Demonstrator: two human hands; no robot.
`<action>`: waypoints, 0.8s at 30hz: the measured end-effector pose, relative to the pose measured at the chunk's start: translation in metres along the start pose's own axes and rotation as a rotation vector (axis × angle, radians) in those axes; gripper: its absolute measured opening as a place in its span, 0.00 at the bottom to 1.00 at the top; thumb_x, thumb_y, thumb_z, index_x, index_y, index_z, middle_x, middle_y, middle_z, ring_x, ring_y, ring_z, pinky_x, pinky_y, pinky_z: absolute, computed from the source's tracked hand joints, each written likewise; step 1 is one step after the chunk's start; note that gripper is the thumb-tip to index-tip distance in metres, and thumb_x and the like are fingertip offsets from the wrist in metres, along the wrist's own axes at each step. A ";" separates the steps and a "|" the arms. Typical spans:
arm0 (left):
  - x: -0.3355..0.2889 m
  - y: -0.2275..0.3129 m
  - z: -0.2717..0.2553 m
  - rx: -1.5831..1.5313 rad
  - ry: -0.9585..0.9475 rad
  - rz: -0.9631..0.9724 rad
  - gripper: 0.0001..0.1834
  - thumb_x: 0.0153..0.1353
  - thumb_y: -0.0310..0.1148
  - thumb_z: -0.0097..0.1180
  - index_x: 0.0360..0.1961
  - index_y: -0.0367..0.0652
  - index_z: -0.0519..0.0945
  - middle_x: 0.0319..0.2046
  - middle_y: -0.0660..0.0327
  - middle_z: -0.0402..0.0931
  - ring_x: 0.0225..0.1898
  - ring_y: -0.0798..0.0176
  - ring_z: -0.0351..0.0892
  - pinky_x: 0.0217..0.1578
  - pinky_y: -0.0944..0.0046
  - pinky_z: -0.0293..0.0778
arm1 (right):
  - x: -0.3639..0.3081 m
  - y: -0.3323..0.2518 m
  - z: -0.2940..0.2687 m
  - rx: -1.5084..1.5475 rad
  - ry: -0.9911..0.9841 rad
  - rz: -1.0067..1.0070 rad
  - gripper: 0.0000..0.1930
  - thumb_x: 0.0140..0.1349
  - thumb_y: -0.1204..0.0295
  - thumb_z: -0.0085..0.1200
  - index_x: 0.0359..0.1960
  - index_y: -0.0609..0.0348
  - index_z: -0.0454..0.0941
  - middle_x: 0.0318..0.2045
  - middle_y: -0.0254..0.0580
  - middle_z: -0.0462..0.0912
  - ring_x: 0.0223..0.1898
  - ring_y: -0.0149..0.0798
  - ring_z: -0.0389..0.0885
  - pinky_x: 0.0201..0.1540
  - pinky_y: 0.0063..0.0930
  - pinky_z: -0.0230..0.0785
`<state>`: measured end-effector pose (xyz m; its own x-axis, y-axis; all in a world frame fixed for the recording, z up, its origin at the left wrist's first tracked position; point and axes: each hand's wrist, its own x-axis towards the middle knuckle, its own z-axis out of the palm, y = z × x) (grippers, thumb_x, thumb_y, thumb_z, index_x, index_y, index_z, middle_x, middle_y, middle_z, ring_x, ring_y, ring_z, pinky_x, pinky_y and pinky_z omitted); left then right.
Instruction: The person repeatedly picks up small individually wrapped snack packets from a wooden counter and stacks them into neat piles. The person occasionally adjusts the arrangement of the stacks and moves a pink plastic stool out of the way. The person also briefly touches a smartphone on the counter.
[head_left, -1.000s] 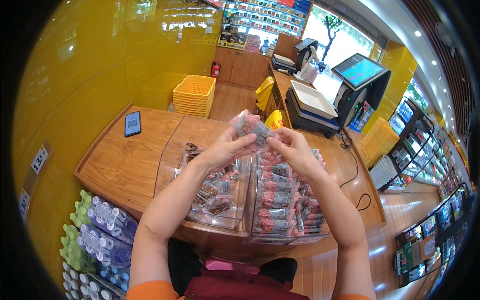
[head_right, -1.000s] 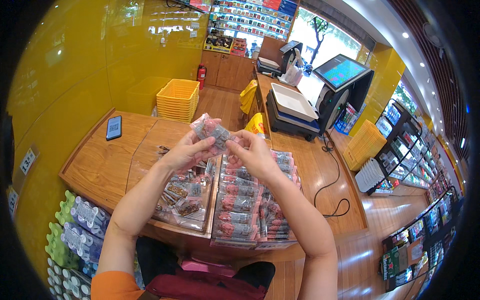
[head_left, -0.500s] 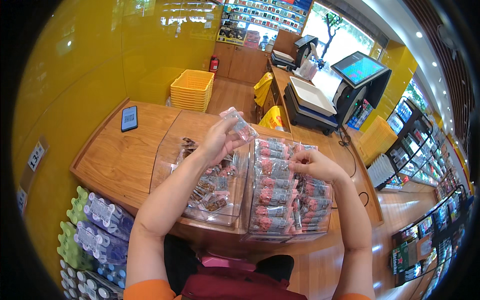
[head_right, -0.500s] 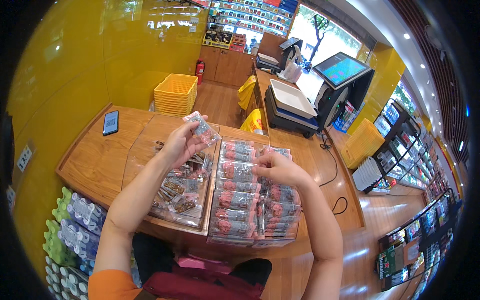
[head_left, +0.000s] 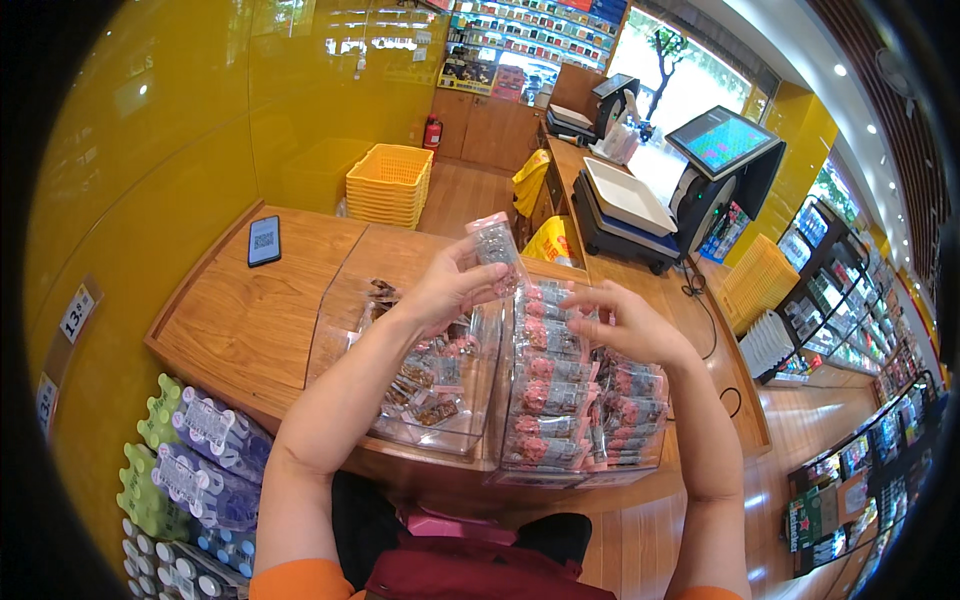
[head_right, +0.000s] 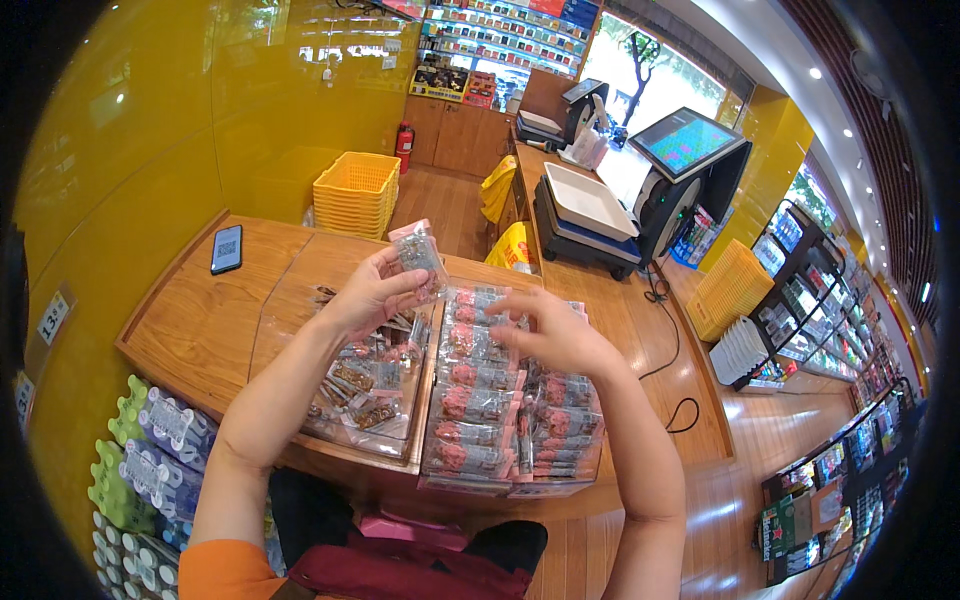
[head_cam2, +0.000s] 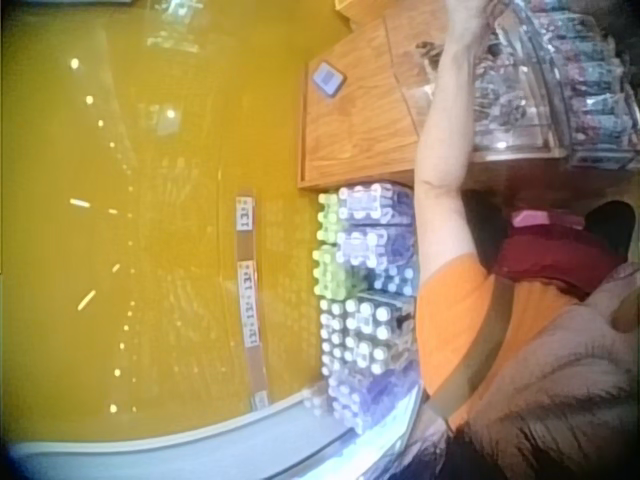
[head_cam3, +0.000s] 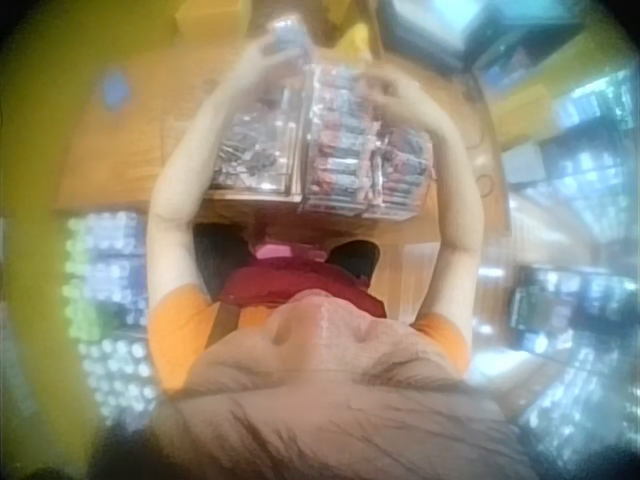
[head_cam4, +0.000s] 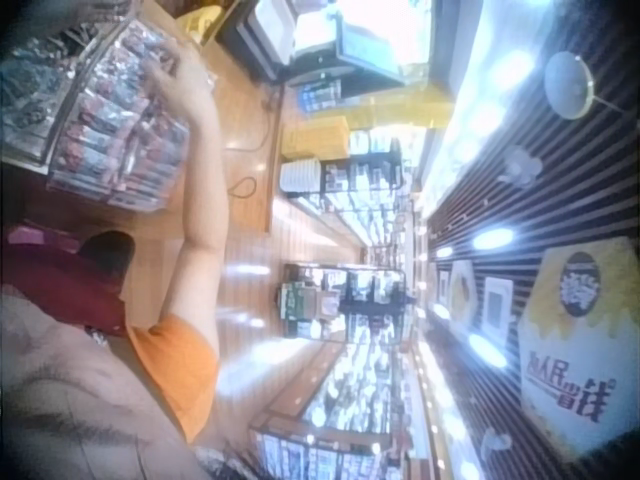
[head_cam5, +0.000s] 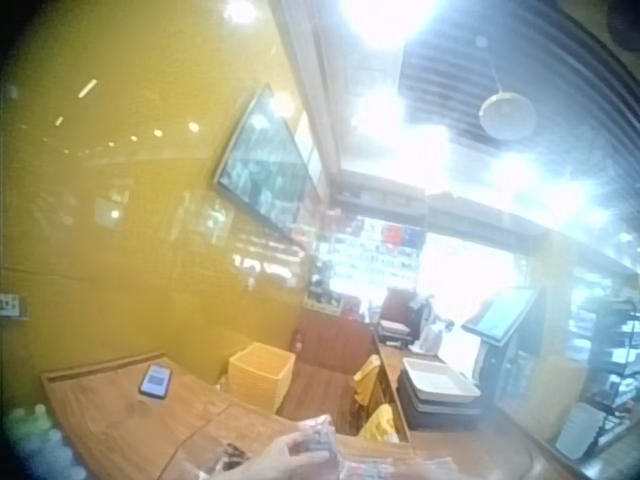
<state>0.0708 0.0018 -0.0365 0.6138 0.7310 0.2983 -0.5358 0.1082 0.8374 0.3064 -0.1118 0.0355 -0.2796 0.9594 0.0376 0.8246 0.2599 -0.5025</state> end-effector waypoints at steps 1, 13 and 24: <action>-0.001 0.002 0.002 0.016 -0.004 -0.015 0.30 0.59 0.24 0.58 0.62 0.41 0.62 0.48 0.58 0.74 0.47 0.65 0.78 0.50 0.62 0.77 | 0.005 -0.001 0.002 0.043 0.066 0.029 0.21 0.61 0.62 0.58 0.54 0.55 0.74 0.37 0.37 0.73 0.39 0.27 0.71 0.40 0.23 0.67; -0.008 0.003 0.011 0.339 -0.146 -0.002 0.27 0.58 0.29 0.61 0.58 0.39 0.68 0.38 0.61 0.79 0.41 0.71 0.78 0.43 0.71 0.75 | 0.026 -0.030 0.008 0.175 0.246 -0.052 0.10 0.57 0.73 0.57 0.39 0.64 0.82 0.29 0.41 0.82 0.31 0.31 0.77 0.38 0.25 0.70; 0.002 -0.018 -0.002 1.104 0.041 0.332 0.15 0.65 0.39 0.51 0.43 0.38 0.81 0.40 0.56 0.79 0.42 0.60 0.77 0.43 0.62 0.72 | 0.026 0.047 0.016 0.419 0.276 0.068 0.10 0.60 0.71 0.57 0.39 0.66 0.81 0.29 0.33 0.81 0.30 0.23 0.74 0.36 0.21 0.68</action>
<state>0.0811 0.0024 -0.0519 0.5078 0.6364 0.5806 0.1442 -0.7273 0.6710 0.3296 -0.0764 -0.0011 -0.0446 0.9806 0.1909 0.5523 0.1835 -0.8132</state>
